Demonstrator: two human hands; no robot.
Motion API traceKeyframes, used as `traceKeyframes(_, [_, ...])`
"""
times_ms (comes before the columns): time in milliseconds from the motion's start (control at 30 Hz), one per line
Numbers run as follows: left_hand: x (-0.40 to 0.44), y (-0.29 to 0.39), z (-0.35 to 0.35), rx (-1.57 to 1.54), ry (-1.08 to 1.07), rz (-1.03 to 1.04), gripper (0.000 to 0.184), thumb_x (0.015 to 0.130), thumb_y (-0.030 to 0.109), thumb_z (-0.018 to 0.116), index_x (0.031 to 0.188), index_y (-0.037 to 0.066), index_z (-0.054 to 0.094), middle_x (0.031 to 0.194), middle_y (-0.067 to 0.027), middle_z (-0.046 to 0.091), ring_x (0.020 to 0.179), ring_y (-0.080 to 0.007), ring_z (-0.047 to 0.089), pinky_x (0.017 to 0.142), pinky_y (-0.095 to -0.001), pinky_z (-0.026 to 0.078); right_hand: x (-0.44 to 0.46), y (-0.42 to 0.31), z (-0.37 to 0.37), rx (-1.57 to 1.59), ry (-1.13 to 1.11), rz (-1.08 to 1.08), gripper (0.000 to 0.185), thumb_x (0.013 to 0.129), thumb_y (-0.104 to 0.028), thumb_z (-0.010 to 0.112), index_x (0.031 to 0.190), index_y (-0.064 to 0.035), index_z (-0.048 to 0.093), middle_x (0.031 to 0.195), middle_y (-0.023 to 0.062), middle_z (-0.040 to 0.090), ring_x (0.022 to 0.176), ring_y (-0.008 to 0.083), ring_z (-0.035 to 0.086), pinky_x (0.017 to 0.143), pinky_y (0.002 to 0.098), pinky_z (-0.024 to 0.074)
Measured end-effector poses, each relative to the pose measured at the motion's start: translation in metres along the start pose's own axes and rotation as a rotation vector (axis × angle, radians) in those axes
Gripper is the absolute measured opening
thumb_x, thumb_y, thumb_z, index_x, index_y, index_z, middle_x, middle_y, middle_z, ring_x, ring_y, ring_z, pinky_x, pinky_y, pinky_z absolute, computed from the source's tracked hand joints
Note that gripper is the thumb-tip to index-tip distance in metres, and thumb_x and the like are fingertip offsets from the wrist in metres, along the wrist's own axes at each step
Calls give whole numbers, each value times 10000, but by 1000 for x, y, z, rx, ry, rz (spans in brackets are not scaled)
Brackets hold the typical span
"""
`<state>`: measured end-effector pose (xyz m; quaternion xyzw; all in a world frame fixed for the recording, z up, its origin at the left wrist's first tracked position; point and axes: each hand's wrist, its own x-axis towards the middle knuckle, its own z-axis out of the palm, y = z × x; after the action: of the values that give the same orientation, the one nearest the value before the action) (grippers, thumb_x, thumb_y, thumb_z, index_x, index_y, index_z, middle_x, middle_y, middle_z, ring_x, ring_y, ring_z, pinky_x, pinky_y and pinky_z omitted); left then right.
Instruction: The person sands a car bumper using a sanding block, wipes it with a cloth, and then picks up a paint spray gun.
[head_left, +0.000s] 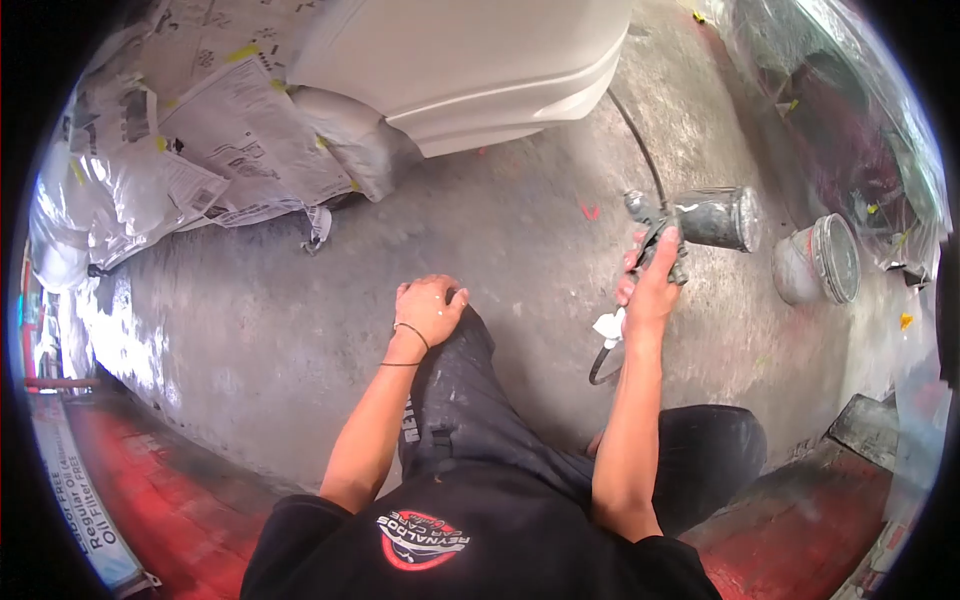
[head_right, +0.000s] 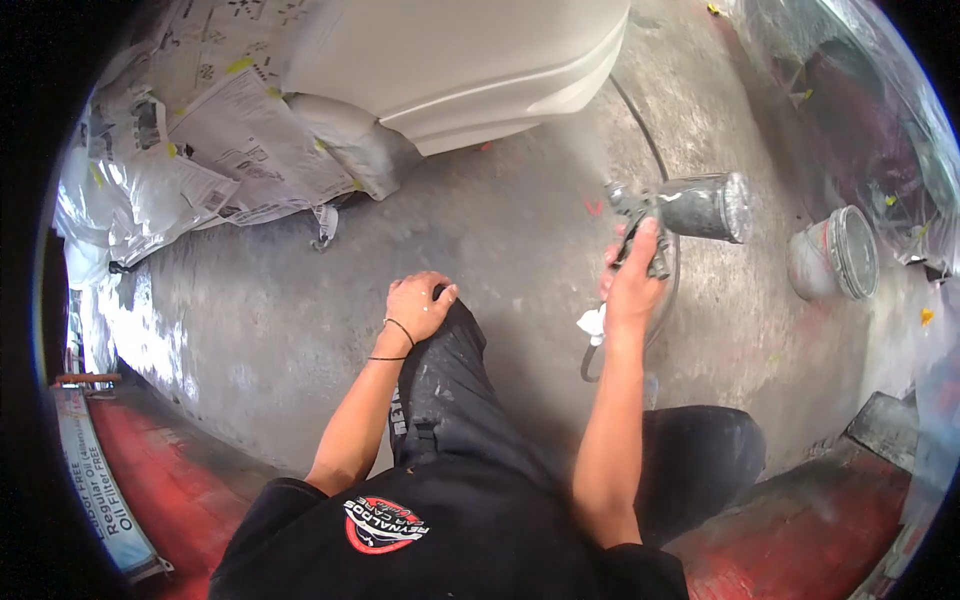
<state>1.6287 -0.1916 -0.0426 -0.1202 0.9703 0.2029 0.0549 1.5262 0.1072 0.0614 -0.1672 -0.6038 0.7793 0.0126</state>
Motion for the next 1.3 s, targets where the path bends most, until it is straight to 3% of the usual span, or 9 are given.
traceKeyframes(233, [-2, -4, -2, -13, -17, -33, 374, 1008, 440, 660, 1142, 134, 829, 1207, -117, 802, 1198, -334, 718, 1106, -529, 459, -51, 4, 52, -79, -363, 62, 546, 1139, -550, 571, 1173, -29, 728, 816, 52, 677, 471, 73, 422, 423, 263, 288])
traceKeyframes(367, [-8, -15, -4, -58, 33, -29, 359, 1011, 421, 659, 1127, 124, 825, 1173, -114, 807, 1187, -325, 722, 1103, -530, 454, -51, 5, 58, -96, -362, 19, 534, 1136, -538, 590, 1187, -24, 727, 856, 60, 703, 441, 77, 419, 410, 265, 282])
traceKeyframes(600, [-13, -28, -8, -104, 84, -14, 331, 1009, 390, 665, 1078, 110, 827, 1141, -123, 808, 1165, -327, 728, 1101, -541, 453, -50, -8, 92, -136, -69, -150, 569, 1121, -593, 590, 1163, -38, 710, 824, 21, 653, 478, 70, 437, 412, 259, 286])
traceKeyframes(733, [-12, -30, -3, -113, 87, -13, 321, 1007, 387, 669, 1071, 114, 824, 1129, -128, 805, 1151, -343, 730, 1116, -553, 449, -66, -14, 112, -80, -300, 10, 585, 1119, -617, 578, 1159, -48, 707, 800, 16, 634, 486, 58, 433, 419, 249, 280])
traceKeyframes(867, [-11, -27, -5, -122, 86, -3, 311, 1006, 385, 675, 1070, 115, 816, 1117, -128, 802, 1144, -344, 730, 1122, -570, 443, -73, -27, 117, -176, -459, -45, 576, 1132, -612, 559, 1192, -58, 702, 796, 11, 640, 481, 55, 434, 418, 239, 276])
traceKeyframes(1000, [-12, -28, 0, -137, 132, 6, 290, 1018, 358, 665, 1064, 118, 820, 1107, -127, 805, 1135, -342, 731, 1135, -592, 421, -59, -41, 105, -115, -193, -81, 551, 1134, -604, 562, 1199, -70, 683, 782, 6, 607, 472, 61, 410, 413, 242, 272])
traceKeyframes(1167, [-21, 7, -4, -572, 175, 147, 299, 1050, 329, 687, 1122, 73, 824, 1147, -161, 811, 1051, -362, 754, 1022, -487, 542, -59, -48, 104, -100, 63, -308, 652, 1097, -717, 532, 1234, -90, 648, 864, -9, 576, 499, 66, 393, 435, 251, 309])
traceKeyframes(1233, [-35, 51, -3, -1178, -1, 140, 369, 1153, 332, 610, 1226, 21, 793, 1162, -108, 827, 1092, -208, 763, 1007, -366, 555, -65, -46, 104, -112, 59, -316, 670, 1097, -733, 511, 1246, -92, 635, 890, -2, 576, 512, 70, 383, 445, 260, 316])
traceKeyframes(1300, [-45, 91, 3, -1674, -99, 191, 366, 1173, 290, 575, 1296, -2, 756, 1195, -68, 808, 1134, -174, 728, 1061, -347, 524, -76, -41, 106, -122, -60, -195, 686, 1096, -742, 498, 1260, -90, 637, 890, 1, 575, 512, 68, 381, 446, 255, 314])
